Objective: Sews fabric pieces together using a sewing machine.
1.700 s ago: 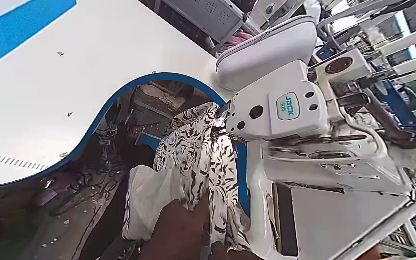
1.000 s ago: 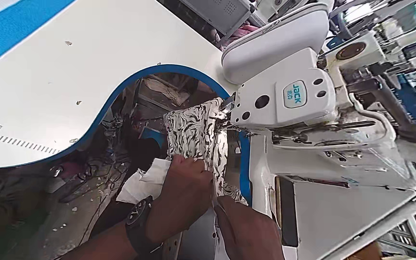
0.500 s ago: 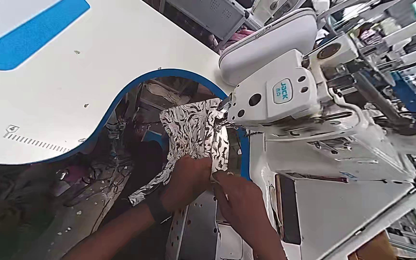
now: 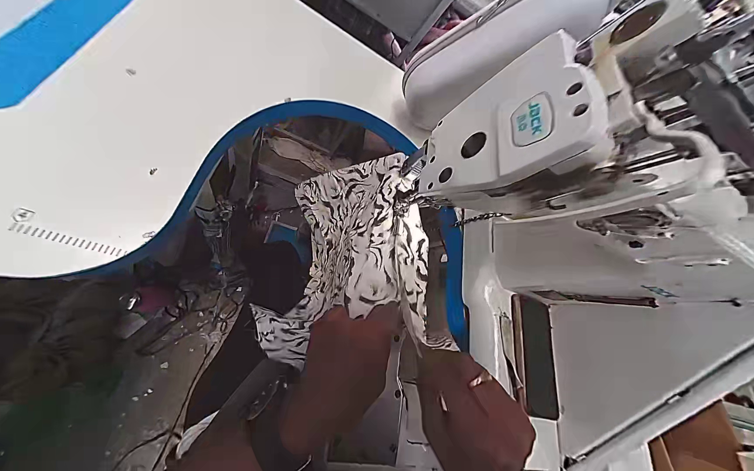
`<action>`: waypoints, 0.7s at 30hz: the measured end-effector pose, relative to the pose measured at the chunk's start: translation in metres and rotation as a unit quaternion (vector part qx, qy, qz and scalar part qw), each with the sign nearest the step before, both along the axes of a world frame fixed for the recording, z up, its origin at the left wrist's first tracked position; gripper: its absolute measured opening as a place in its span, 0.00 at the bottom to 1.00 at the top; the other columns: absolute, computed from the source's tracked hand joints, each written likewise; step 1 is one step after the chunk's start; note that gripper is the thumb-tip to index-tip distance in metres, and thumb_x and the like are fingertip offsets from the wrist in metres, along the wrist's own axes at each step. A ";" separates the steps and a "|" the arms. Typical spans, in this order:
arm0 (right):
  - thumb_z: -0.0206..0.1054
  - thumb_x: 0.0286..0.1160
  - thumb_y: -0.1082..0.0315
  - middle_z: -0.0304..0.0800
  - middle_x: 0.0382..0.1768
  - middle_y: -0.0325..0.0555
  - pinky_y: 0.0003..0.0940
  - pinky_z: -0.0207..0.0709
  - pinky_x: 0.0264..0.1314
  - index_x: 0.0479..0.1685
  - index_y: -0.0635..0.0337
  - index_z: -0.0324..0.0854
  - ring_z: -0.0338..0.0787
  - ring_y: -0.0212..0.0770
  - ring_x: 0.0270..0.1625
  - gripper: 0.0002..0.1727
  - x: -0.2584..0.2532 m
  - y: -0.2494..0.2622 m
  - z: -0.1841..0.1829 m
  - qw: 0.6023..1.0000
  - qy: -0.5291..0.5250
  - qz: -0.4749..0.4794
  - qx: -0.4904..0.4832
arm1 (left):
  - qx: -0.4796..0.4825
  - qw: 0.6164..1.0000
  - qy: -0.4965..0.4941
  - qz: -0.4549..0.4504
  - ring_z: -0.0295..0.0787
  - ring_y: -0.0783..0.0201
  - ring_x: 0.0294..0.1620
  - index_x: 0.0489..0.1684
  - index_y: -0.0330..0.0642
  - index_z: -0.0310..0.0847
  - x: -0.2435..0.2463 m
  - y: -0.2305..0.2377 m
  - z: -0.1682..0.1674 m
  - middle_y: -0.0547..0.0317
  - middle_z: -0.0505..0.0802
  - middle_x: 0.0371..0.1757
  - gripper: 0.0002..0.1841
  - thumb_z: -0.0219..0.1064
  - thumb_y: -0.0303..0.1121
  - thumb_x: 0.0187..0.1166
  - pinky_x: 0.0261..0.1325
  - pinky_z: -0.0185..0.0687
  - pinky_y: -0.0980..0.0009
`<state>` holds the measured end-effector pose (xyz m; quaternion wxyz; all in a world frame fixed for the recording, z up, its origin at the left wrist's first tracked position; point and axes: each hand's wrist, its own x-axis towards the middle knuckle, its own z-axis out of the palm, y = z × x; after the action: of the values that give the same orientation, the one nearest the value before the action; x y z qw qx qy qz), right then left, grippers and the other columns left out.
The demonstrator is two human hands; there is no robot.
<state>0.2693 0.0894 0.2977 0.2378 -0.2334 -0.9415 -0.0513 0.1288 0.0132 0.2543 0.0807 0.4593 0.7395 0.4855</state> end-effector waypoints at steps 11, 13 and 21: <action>0.69 0.75 0.68 0.89 0.38 0.47 0.16 0.79 0.48 0.34 0.54 0.88 0.88 0.34 0.44 0.04 -0.040 0.012 -0.032 0.995 0.081 0.044 0.024 | 0.104 0.991 -0.082 -0.026 0.81 0.63 0.21 0.21 0.41 0.86 -0.009 0.020 -0.030 0.59 0.85 0.17 0.08 0.64 0.26 0.70 0.42 0.73 0.62; 0.67 0.77 0.70 0.93 0.40 0.46 0.15 0.81 0.51 0.32 0.55 0.85 0.91 0.31 0.46 0.06 -0.042 0.017 -0.040 0.993 0.105 0.052 0.009 | 0.141 0.988 -0.067 -0.006 0.79 0.62 0.22 0.19 0.41 0.87 -0.008 0.031 -0.038 0.59 0.83 0.16 0.09 0.64 0.26 0.70 0.45 0.69 0.62; 0.61 0.75 0.73 0.98 0.45 0.56 0.24 0.82 0.59 0.25 0.62 0.86 0.96 0.42 0.52 0.12 -0.061 0.043 -0.043 0.993 0.114 0.041 0.002 | 0.150 0.984 0.063 0.074 0.80 0.57 0.23 0.18 0.42 0.88 -0.026 0.069 -0.035 0.56 0.83 0.17 0.11 0.66 0.30 0.72 0.43 0.70 0.60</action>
<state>0.2084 0.1326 0.2548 0.3458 -0.1986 -0.9169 -0.0160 0.1029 0.0822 0.2194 -0.0721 0.4397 0.6941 0.5655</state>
